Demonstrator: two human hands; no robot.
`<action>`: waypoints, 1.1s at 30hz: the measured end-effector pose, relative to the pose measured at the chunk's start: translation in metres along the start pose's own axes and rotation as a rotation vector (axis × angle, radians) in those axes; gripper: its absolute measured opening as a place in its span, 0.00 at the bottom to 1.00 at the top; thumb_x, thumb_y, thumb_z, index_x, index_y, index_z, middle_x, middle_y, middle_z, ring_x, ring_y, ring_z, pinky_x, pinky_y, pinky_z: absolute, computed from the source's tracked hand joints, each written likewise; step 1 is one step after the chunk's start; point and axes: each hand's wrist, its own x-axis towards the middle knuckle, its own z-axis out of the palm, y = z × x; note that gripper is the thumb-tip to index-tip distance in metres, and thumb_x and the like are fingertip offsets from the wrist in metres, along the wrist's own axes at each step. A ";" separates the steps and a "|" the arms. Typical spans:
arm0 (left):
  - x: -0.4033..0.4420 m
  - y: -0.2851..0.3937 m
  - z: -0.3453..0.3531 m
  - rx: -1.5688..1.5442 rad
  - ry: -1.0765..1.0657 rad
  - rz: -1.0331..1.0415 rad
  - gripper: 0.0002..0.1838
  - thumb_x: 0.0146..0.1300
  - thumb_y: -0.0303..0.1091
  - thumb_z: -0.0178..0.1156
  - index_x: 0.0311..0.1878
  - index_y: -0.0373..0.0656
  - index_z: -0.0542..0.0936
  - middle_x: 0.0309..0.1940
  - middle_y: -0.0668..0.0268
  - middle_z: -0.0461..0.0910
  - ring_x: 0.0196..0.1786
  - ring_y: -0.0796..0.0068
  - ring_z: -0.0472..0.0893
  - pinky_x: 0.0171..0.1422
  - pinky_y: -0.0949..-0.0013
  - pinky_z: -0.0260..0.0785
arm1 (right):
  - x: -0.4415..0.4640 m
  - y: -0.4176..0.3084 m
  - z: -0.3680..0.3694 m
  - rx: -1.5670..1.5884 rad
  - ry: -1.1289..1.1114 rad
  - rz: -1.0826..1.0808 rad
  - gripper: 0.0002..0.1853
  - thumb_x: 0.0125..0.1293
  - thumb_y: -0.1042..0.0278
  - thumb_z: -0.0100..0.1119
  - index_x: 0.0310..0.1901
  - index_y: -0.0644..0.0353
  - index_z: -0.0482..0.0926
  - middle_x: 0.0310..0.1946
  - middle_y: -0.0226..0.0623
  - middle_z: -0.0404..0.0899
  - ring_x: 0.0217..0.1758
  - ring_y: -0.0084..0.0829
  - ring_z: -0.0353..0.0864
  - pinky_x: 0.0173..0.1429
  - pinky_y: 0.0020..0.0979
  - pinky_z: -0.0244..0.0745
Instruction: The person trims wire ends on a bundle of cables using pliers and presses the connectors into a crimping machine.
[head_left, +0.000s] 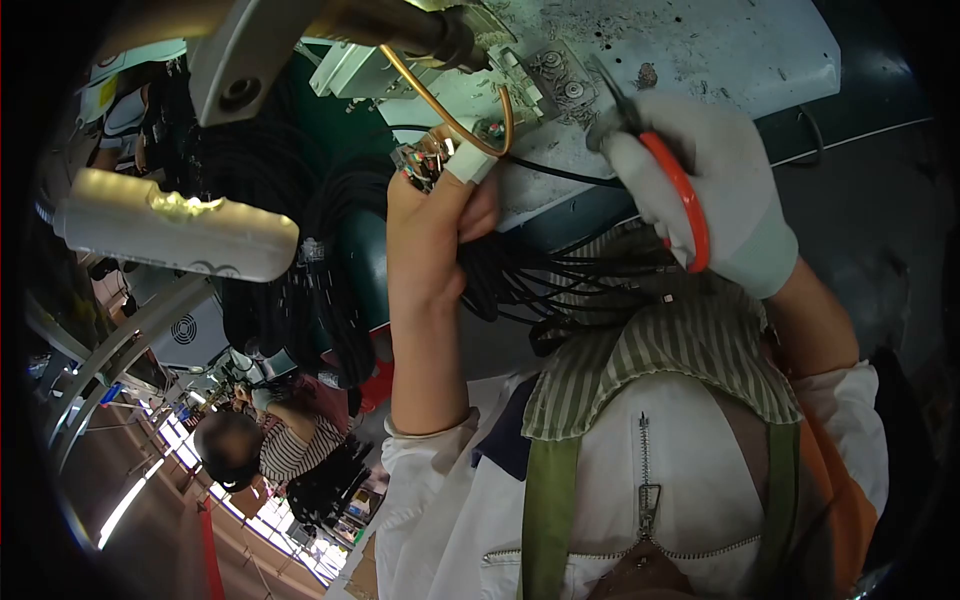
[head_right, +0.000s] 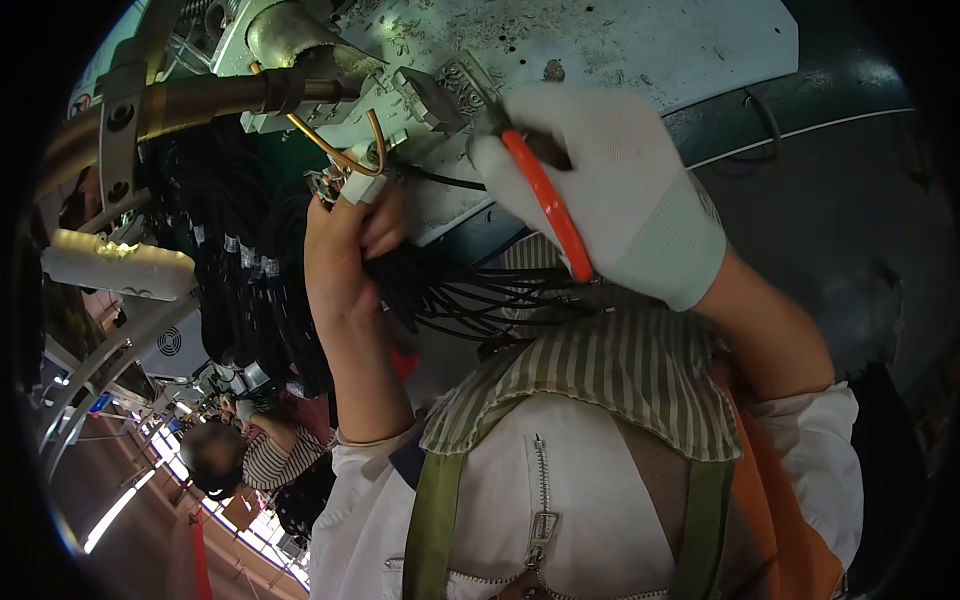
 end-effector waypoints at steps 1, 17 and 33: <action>0.006 0.002 0.001 0.005 0.000 -0.001 0.06 0.64 0.31 0.57 0.38 0.40 0.73 0.16 0.79 0.60 0.16 0.89 0.54 0.19 0.80 0.44 | 0.010 0.001 -0.004 -0.046 0.014 -0.015 0.11 0.59 0.64 0.60 0.30 0.65 0.75 0.18 0.40 0.69 0.21 0.34 0.71 0.27 0.32 0.65; 0.036 0.022 0.012 0.397 0.031 0.146 0.05 0.54 0.21 0.59 0.25 0.39 0.75 0.16 0.77 0.68 0.18 0.89 0.63 0.21 0.79 0.53 | 0.074 -0.006 -0.019 0.035 -0.186 0.070 0.13 0.60 0.62 0.58 0.29 0.65 0.76 0.15 0.35 0.73 0.17 0.26 0.73 0.23 0.27 0.68; 0.021 0.010 0.023 0.607 0.174 0.258 0.06 0.52 0.21 0.59 0.35 0.33 0.77 0.27 0.73 0.74 0.30 0.87 0.69 0.31 0.79 0.63 | 0.072 0.007 -0.018 0.088 -0.225 0.091 0.14 0.60 0.61 0.58 0.27 0.66 0.75 0.13 0.31 0.72 0.13 0.19 0.72 0.19 0.22 0.68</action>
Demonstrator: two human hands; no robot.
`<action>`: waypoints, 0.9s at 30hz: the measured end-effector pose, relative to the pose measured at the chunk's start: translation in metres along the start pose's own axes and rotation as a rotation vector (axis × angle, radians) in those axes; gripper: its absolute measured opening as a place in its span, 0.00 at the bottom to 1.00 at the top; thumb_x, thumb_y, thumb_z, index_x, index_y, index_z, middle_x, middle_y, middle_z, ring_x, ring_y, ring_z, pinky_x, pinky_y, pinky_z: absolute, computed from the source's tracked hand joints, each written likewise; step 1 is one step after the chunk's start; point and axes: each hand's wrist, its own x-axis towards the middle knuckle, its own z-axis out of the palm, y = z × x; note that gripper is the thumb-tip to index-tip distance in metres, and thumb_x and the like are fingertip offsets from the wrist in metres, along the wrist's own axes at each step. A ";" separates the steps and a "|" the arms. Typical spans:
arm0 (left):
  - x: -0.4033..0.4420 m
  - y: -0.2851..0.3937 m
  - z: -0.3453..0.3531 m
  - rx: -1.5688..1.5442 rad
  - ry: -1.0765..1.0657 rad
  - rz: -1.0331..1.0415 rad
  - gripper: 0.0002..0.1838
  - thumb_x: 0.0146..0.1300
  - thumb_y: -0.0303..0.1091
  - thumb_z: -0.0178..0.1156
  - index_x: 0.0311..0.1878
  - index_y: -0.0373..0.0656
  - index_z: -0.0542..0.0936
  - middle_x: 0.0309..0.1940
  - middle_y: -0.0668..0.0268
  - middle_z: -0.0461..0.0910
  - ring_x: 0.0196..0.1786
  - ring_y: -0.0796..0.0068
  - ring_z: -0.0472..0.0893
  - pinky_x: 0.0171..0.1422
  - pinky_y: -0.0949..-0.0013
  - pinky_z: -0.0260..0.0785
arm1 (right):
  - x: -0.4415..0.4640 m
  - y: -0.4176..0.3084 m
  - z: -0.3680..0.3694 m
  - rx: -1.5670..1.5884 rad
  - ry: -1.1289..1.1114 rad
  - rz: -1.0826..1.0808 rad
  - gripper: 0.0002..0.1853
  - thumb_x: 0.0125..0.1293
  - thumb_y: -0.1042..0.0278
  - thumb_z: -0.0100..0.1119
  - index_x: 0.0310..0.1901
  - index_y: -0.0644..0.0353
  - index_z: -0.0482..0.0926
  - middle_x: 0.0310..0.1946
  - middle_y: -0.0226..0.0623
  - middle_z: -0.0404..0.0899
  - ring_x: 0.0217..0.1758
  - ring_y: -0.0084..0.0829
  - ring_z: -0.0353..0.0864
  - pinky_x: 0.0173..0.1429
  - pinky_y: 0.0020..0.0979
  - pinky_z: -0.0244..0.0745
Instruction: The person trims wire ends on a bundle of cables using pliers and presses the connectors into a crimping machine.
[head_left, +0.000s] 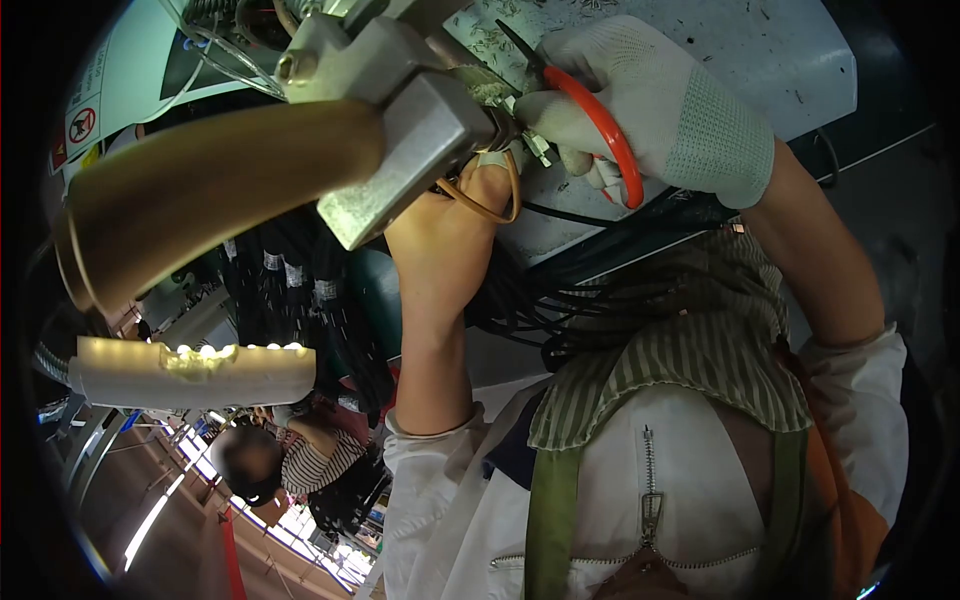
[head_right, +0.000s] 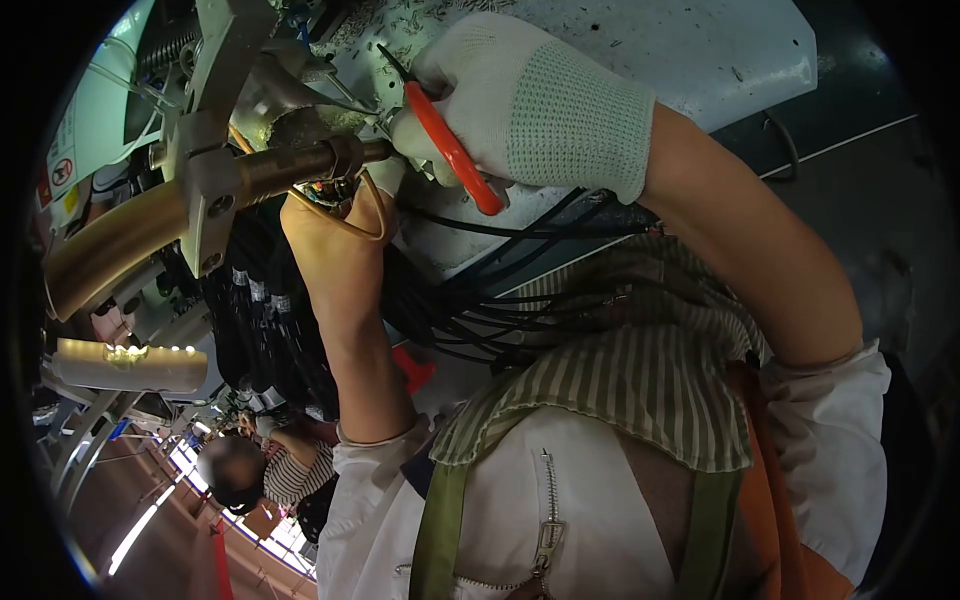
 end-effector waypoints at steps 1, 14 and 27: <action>0.001 0.000 -0.001 0.036 -0.021 -0.003 0.05 0.52 0.22 0.58 0.33 0.34 0.77 0.26 0.74 0.73 0.28 0.88 0.68 0.29 0.79 0.61 | 0.000 0.000 0.000 -0.005 -0.002 -0.014 0.14 0.60 0.61 0.58 0.27 0.66 0.75 0.13 0.31 0.72 0.13 0.19 0.72 0.19 0.22 0.68; 0.006 -0.013 -0.008 -0.323 -0.044 -0.206 0.07 0.61 0.32 0.54 0.33 0.37 0.72 0.21 0.69 0.71 0.21 0.81 0.69 0.23 0.78 0.57 | 0.006 0.014 0.012 -0.120 0.096 -0.204 0.16 0.62 0.59 0.56 0.29 0.66 0.75 0.14 0.32 0.74 0.14 0.21 0.73 0.21 0.24 0.68; -0.072 -0.002 -0.021 -0.613 -0.180 -0.101 0.08 0.64 0.25 0.55 0.45 0.36 0.73 0.26 0.72 0.72 0.20 0.90 0.64 0.21 0.83 0.52 | -0.074 -0.013 -0.012 0.139 0.020 0.225 0.11 0.62 0.66 0.55 0.28 0.67 0.74 0.12 0.33 0.74 0.13 0.18 0.73 0.16 0.21 0.66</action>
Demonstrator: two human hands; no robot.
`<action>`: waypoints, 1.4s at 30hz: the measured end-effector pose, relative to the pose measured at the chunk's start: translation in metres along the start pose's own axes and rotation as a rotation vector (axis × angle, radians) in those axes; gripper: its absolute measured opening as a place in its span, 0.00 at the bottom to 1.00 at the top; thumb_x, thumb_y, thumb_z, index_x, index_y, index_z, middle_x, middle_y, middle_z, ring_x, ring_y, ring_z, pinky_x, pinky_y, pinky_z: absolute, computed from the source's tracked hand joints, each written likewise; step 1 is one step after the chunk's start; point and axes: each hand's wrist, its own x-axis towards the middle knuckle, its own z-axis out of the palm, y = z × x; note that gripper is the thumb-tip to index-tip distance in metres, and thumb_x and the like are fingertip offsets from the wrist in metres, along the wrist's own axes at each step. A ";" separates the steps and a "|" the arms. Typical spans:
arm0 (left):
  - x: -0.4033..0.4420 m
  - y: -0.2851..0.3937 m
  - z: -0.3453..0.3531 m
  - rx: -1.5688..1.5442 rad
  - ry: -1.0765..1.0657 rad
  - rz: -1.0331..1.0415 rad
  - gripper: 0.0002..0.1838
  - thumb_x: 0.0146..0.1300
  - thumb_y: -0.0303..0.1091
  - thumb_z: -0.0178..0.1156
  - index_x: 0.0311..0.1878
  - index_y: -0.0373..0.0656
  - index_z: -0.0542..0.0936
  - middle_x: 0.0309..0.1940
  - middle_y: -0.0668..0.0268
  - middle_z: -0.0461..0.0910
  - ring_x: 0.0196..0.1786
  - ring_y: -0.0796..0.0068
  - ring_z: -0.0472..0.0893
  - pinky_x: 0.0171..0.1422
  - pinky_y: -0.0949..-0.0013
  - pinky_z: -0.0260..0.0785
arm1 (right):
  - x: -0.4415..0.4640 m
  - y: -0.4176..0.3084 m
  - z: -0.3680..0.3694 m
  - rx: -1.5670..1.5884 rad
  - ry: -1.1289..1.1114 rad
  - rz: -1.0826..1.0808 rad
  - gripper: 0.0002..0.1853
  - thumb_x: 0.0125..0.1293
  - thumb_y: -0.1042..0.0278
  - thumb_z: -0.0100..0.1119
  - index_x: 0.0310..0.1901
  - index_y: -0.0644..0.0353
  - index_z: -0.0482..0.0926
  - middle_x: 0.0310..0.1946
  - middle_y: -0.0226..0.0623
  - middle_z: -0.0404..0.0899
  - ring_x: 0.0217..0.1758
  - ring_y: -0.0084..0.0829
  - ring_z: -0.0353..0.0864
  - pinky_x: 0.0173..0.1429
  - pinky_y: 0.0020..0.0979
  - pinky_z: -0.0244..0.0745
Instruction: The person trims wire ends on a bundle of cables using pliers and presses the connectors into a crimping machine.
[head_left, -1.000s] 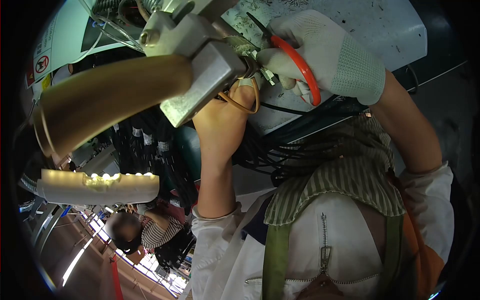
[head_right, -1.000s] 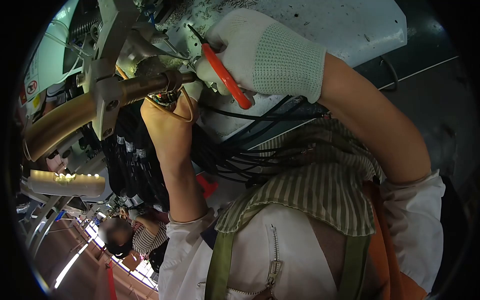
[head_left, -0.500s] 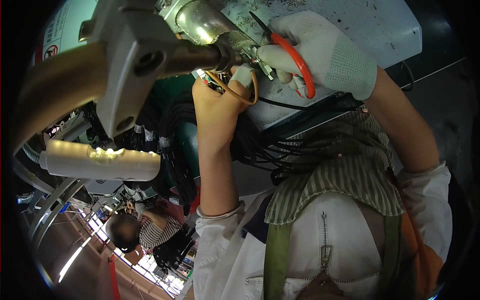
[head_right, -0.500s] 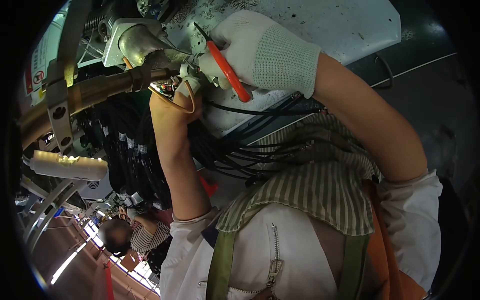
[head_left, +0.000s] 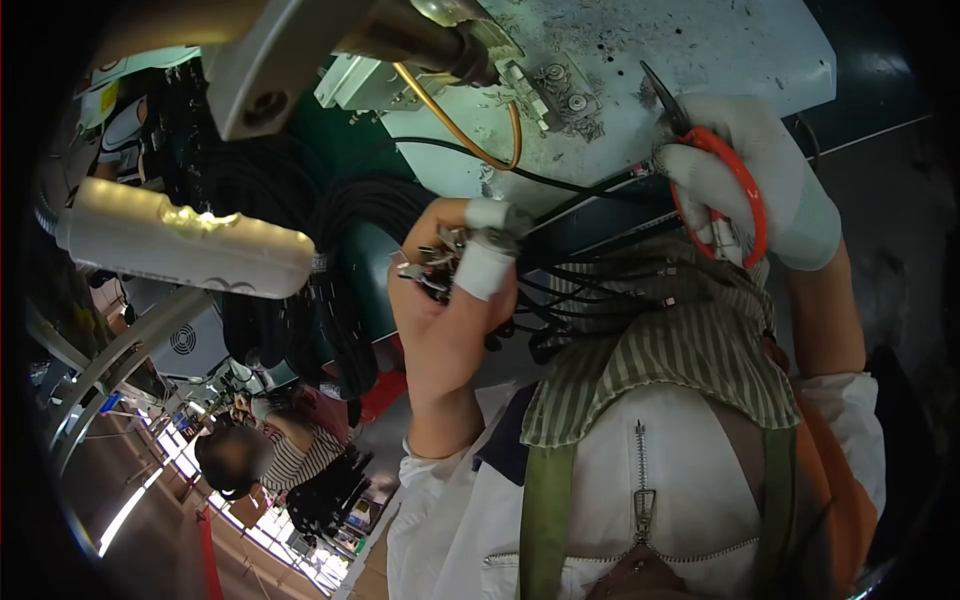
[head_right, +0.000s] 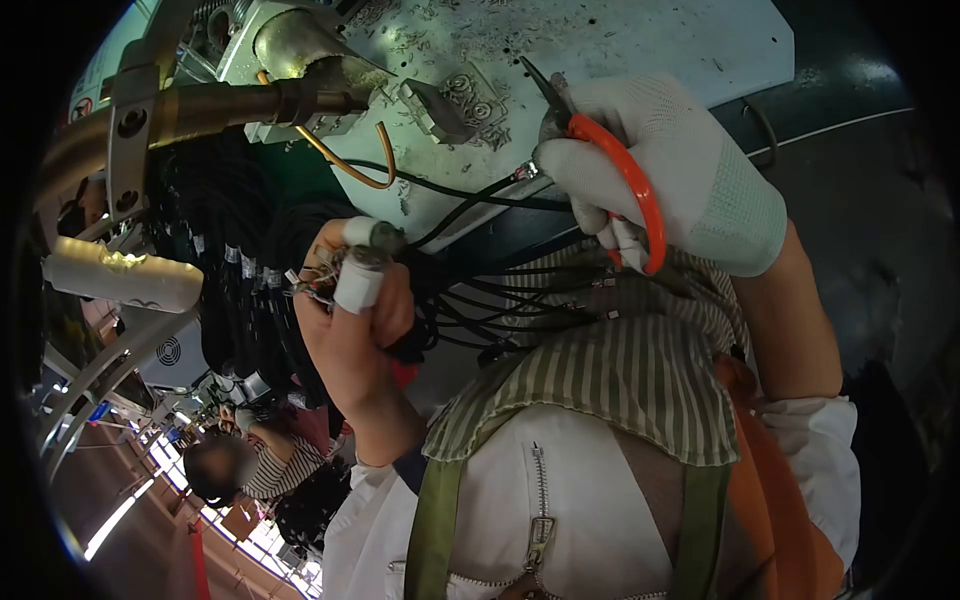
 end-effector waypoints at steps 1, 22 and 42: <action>0.000 0.003 0.010 0.140 0.007 0.028 0.08 0.61 0.23 0.57 0.44 0.36 0.74 0.27 0.73 0.73 0.22 0.90 0.66 0.23 0.83 0.54 | -0.002 0.003 0.000 0.040 -0.036 -0.012 0.11 0.62 0.66 0.55 0.28 0.67 0.74 0.12 0.33 0.73 0.12 0.19 0.72 0.15 0.21 0.66; 0.002 -0.002 0.028 0.482 -0.052 0.168 0.18 0.50 0.19 0.63 0.45 0.38 0.71 0.22 0.78 0.70 0.24 0.94 0.63 0.30 0.86 0.55 | -0.019 -0.005 0.020 -0.539 0.404 -0.364 0.10 0.56 0.70 0.62 0.38 0.64 0.78 0.15 0.34 0.72 0.16 0.21 0.72 0.23 0.24 0.66; 0.010 0.001 0.020 0.365 -0.197 0.098 0.32 0.45 0.15 0.58 0.57 0.39 0.64 0.41 0.66 0.74 0.35 0.85 0.71 0.41 0.81 0.64 | -0.006 -0.004 0.037 -0.266 -0.028 -0.429 0.11 0.55 0.63 0.60 0.30 0.63 0.74 0.15 0.38 0.71 0.18 0.35 0.74 0.26 0.30 0.69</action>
